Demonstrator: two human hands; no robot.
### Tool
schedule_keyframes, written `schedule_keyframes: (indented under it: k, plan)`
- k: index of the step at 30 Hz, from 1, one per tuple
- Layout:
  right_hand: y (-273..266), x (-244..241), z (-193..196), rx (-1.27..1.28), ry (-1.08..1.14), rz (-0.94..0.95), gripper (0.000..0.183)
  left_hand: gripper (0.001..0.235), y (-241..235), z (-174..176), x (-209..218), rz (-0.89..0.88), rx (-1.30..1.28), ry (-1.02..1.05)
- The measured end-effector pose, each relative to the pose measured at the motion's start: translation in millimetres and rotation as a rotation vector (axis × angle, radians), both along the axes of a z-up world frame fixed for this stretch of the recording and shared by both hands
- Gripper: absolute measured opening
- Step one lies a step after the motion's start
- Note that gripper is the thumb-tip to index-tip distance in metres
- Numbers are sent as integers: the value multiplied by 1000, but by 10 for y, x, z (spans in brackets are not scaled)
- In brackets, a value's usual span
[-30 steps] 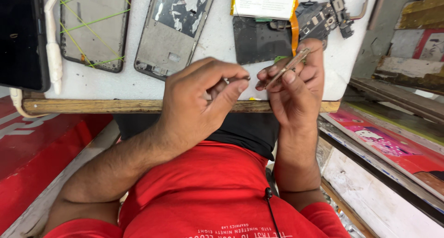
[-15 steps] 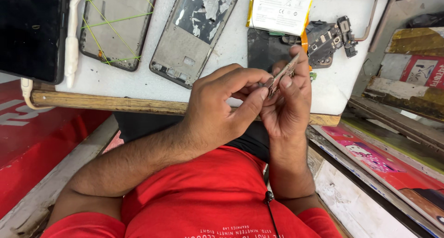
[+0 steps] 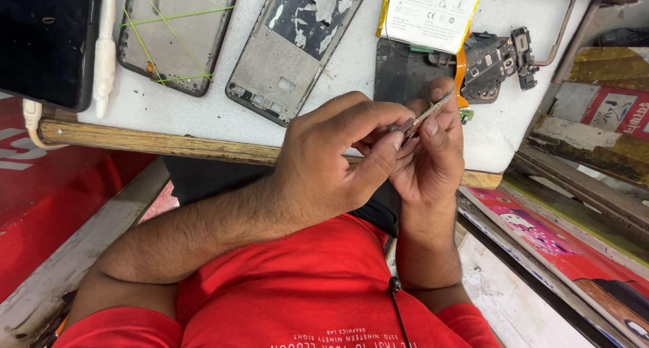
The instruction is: The person removes a metal shielding plate from a disassembled smartphone chassis, then picks up the motherboard and uses a small metal tool to scrape or clean the surface of the board. The person continues to manipulate the motherboard and tool throughout the clip.
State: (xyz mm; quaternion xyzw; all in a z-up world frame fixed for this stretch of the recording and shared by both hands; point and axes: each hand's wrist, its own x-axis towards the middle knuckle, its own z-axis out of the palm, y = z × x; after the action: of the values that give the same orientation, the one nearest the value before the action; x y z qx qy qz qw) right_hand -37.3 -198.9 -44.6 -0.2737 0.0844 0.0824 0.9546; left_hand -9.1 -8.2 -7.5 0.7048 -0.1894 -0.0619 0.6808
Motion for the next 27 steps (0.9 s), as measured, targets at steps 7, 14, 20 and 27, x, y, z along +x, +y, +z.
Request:
schedule_keyframes:
  k: [7,14,20,27]
  plan:
    - [27,-36,-44,-105,-66,-69,35,19,-7,-36,-3,62,73,-97]
    - [131,-168,-61,-380,-138,-203,38,19,40,-19,-15,132,152,-174]
    - [196,-239,-86,-500,-137,-287,30,18,67,-25,-35,166,193,-252]
    - [207,-260,-98,-564,-171,-291,28,19,77,-78,-75,166,198,-289]
